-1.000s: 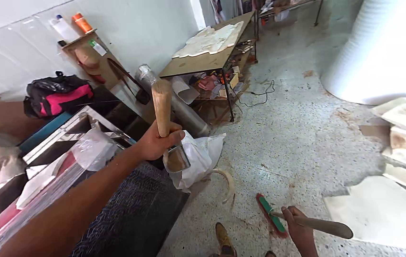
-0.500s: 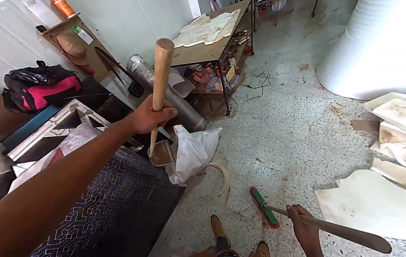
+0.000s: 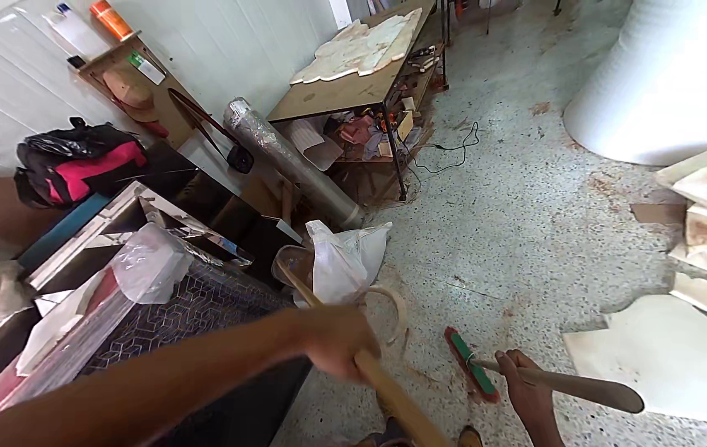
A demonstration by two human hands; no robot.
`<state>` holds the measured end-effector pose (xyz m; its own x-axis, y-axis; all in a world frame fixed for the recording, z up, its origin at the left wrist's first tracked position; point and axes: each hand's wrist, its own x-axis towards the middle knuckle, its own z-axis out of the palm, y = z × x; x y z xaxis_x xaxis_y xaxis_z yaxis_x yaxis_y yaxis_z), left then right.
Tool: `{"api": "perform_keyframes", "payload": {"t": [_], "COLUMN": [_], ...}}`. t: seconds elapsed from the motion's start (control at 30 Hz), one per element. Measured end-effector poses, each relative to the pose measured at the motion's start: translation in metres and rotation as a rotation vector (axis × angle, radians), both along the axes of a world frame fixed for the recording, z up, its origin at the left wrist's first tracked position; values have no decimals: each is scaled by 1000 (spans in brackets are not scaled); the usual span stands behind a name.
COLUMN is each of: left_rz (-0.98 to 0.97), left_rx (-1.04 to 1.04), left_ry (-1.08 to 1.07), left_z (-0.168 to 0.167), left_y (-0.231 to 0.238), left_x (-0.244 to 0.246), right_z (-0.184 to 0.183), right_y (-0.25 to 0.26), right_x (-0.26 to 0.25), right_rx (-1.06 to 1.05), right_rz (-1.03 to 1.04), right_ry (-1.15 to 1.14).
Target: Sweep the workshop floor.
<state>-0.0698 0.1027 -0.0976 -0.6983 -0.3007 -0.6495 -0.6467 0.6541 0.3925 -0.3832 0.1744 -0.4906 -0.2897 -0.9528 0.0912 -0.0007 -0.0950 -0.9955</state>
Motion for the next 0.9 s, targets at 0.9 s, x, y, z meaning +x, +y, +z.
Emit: {"api": "perform_keyframes", "payload": {"t": [0.9], "left_rz": [-91], "left_rx": [38], "left_ry": [-123], "left_z": [-65], "left_y": [68], "left_x": [-67], "right_z": [-5], "right_y": [-11], "right_x": [-29], "right_rx": [-31], "right_rz": [16], "right_ry": [-98]}}
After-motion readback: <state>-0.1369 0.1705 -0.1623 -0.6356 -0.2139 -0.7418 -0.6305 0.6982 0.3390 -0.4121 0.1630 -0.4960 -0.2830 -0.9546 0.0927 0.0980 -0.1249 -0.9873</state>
